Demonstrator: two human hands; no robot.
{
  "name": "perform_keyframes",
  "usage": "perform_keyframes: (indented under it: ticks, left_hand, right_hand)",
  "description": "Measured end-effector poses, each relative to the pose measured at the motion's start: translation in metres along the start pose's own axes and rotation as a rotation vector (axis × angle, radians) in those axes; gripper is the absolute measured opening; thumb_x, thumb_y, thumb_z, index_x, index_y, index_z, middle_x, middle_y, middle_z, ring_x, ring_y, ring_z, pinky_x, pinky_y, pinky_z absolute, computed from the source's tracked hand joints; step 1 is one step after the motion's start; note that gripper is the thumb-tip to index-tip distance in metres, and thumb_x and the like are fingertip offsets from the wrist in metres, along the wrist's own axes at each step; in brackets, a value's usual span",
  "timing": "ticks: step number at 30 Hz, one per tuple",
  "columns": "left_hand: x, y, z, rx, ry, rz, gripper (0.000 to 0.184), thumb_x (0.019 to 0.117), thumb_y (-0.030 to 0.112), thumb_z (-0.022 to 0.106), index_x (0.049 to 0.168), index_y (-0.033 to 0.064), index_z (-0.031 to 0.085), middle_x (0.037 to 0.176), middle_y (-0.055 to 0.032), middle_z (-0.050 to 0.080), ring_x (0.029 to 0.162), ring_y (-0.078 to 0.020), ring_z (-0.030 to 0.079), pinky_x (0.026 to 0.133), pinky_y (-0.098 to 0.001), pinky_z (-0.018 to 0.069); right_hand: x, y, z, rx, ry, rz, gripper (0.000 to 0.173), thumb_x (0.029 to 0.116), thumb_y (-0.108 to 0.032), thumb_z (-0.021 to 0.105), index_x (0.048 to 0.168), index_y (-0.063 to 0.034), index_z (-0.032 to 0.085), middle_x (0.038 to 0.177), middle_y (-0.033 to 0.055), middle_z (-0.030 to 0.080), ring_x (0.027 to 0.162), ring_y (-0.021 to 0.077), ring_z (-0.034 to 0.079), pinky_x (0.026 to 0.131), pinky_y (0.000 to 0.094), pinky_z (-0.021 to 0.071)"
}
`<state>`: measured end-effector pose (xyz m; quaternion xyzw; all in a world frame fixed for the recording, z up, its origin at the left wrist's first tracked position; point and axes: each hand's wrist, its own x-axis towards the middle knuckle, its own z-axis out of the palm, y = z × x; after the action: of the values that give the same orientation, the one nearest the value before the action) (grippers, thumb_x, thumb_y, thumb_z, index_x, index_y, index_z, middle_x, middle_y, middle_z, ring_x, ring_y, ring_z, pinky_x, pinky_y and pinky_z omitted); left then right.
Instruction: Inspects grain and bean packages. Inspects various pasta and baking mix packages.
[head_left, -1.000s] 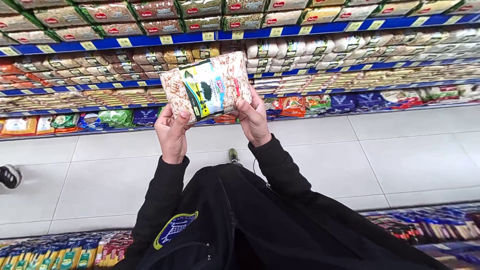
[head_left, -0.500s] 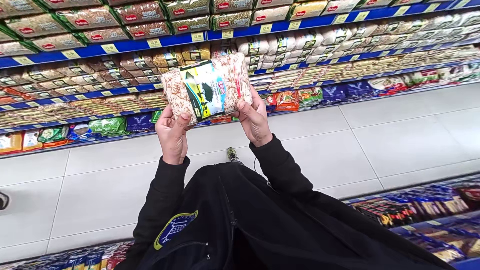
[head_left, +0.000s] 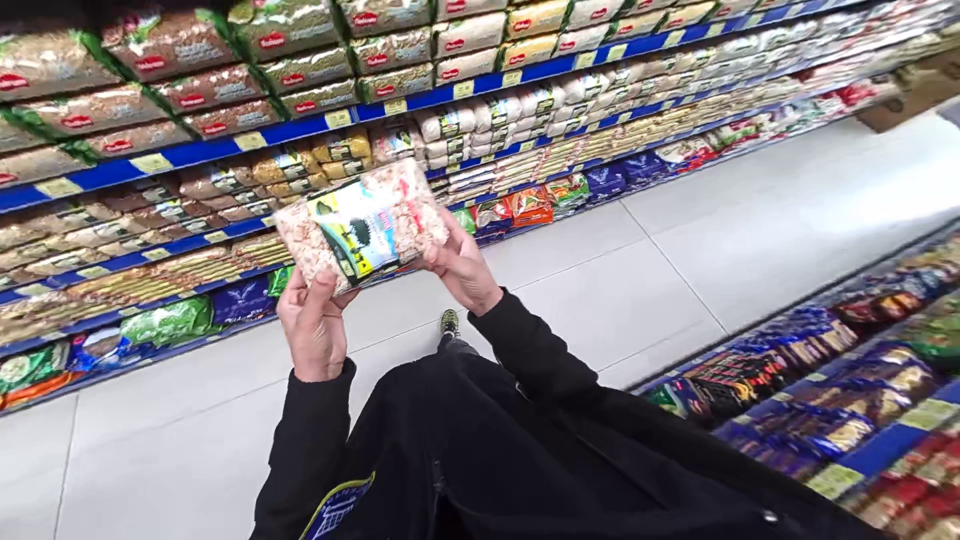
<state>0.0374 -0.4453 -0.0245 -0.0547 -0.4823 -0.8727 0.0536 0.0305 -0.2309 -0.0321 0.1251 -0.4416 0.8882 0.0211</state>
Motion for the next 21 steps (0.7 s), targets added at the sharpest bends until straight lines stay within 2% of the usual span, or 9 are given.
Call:
perform_keyframes:
  ticks: [2, 3, 5, 9, 14, 21]
  left_hand:
    - [0.001, -0.006, 0.001, 0.007, 0.024, -0.027, 0.036, 0.1006, 0.018, 0.062, 0.13, 0.0, 0.052, 0.114, -0.0129, 0.072, 0.096, -0.0247, 0.075, 0.079, -0.0409, 0.0655]
    - [0.002, -0.009, 0.002, 0.01, 0.035, -0.039, 0.035, 0.1011, 0.018, 0.062, 0.129, -0.0001, 0.052, 0.113, -0.0133, 0.071, 0.096, -0.0248, 0.075, 0.079, -0.0406, 0.0654]
    - [0.007, -0.015, 0.001, 0.001, 0.041, -0.065, 0.034, 0.1015, 0.018, 0.061, 0.129, -0.0008, 0.053, 0.113, -0.0147, 0.072, 0.095, -0.0256, 0.075, 0.079, -0.0409, 0.0655]
    - [0.016, -0.026, 0.0, -0.018, 0.015, -0.083, 0.038, 0.1002, 0.018, 0.065, 0.129, -0.0034, 0.053, 0.114, -0.0181, 0.071, 0.096, -0.0286, 0.075, 0.081, -0.0434, 0.0653]
    - [0.03, -0.039, 0.0, 0.025, -0.025, -0.081, 0.053, 0.094, 0.021, 0.074, 0.134, -0.005, 0.049, 0.116, -0.0175, 0.07, 0.1, -0.0284, 0.073, 0.084, -0.0444, 0.0641]
    - [0.056, -0.065, -0.011, 0.08, -0.068, -0.236, 0.066, 0.0961, 0.019, 0.071, 0.145, -0.0076, 0.037, 0.127, -0.0229, 0.064, 0.108, -0.0333, 0.071, 0.093, -0.0474, 0.0615]
  right_hand:
    - [-0.002, 0.015, -0.002, 0.217, 0.072, 0.047, 0.075, 0.0878, -0.016, 0.078, 0.148, -0.0042, 0.035, 0.126, 0.0154, 0.063, 0.107, 0.0253, 0.068, 0.094, 0.0438, 0.0588]
    - [-0.002, 0.022, -0.001, 0.31, 0.11, 0.072, 0.066, 0.0878, -0.014, 0.078, 0.141, -0.0036, 0.039, 0.122, 0.0146, 0.065, 0.105, 0.0247, 0.069, 0.093, 0.0429, 0.0585]
    - [0.0, 0.032, 0.002, 0.395, 0.144, 0.102, 0.062, 0.0876, -0.01, 0.077, 0.136, -0.0018, 0.04, 0.121, 0.0158, 0.064, 0.106, 0.0258, 0.068, 0.094, 0.0439, 0.0578]
    - [0.003, 0.035, 0.004, 0.396, 0.163, 0.155, 0.066, 0.0905, -0.009, 0.075, 0.141, -0.0036, 0.033, 0.124, 0.0203, 0.062, 0.108, 0.0321, 0.068, 0.096, 0.0498, 0.0575]
    - [0.017, 0.035, 0.006, 0.371, 0.281, 0.183, 0.053, 0.0928, -0.009, 0.072, 0.136, -0.0023, 0.04, 0.119, 0.0217, 0.064, 0.105, 0.033, 0.069, 0.092, 0.05, 0.0589]
    - [0.053, 0.055, -0.03, 0.281, 0.391, 0.266, 0.052, 0.0942, -0.009, 0.07, 0.138, -0.0002, 0.042, 0.117, 0.0242, 0.065, 0.099, 0.034, 0.071, 0.086, 0.0489, 0.0614]
